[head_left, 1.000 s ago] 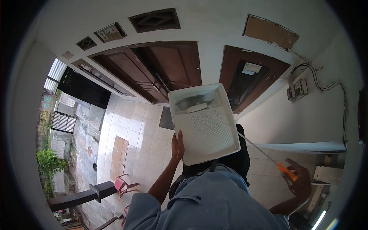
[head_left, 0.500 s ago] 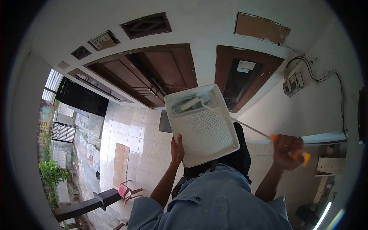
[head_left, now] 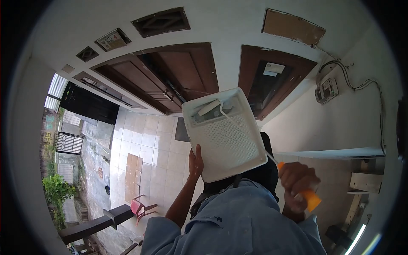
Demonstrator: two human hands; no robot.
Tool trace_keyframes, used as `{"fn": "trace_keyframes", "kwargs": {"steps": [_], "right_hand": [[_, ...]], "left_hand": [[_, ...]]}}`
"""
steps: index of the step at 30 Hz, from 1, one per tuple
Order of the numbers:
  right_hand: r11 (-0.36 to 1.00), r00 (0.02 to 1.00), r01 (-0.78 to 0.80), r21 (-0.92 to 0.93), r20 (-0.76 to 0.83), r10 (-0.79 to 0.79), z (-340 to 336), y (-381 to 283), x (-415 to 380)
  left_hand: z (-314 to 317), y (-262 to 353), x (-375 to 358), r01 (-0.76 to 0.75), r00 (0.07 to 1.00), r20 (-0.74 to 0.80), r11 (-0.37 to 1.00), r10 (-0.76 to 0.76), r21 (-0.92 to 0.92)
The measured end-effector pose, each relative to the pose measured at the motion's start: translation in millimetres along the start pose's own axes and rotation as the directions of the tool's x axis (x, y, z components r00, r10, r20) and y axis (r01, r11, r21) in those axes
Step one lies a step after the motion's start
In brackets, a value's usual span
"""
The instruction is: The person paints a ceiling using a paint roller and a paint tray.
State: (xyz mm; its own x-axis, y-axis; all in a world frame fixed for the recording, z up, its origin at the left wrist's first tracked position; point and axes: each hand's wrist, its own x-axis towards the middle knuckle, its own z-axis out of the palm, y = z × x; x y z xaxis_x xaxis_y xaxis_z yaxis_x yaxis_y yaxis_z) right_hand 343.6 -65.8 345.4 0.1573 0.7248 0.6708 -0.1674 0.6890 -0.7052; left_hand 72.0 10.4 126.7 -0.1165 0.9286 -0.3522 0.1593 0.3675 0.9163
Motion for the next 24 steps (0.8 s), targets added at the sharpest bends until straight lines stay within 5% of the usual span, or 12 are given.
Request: {"fn": "trace_keyframes", "kwargs": {"steps": [7, 12, 13, 17, 21, 24], "right_hand": [[0.994, 0.998, -0.053, 0.097, -0.021, 0.055, -24.9, -22.8, 9.1], [0.999, 0.996, -0.045, 0.000, -0.075, 0.045, -7.2, 5.1, -15.9], [1.000, 0.999, -0.018, 0.001, 0.026, 0.018, -7.3, 0.3, -11.9], [0.998, 0.999, -0.037, 0.053, -0.036, 0.039, -9.1, -30.9, -6.3], [0.998, 0.987, 0.061, 0.027, -0.148, -0.056, 9.0, 10.3, -25.6], [0.996, 0.997, 0.076, 0.038, -0.018, -0.075, 15.3, 2.8, -26.0]], "left_hand": [[-0.7, -4.9, 2.7, -0.051, 0.999, -0.014, 0.999, 0.050, -0.008], [-1.4, -7.4, 3.9, -0.019, 1.000, 0.011, 0.998, 0.020, -0.060], [-1.3, -6.0, 3.4, -0.026, 1.000, 0.004, 0.999, 0.027, -0.044], [0.8, 1.1, -4.4, -0.059, 0.998, -0.013, 0.998, 0.059, 0.005], [1.5, -8.4, 1.5, -0.078, 0.997, 0.005, 0.996, 0.079, -0.030], [2.0, -1.8, -2.6, -0.038, 0.999, -0.024, 0.999, 0.037, -0.013]]}}
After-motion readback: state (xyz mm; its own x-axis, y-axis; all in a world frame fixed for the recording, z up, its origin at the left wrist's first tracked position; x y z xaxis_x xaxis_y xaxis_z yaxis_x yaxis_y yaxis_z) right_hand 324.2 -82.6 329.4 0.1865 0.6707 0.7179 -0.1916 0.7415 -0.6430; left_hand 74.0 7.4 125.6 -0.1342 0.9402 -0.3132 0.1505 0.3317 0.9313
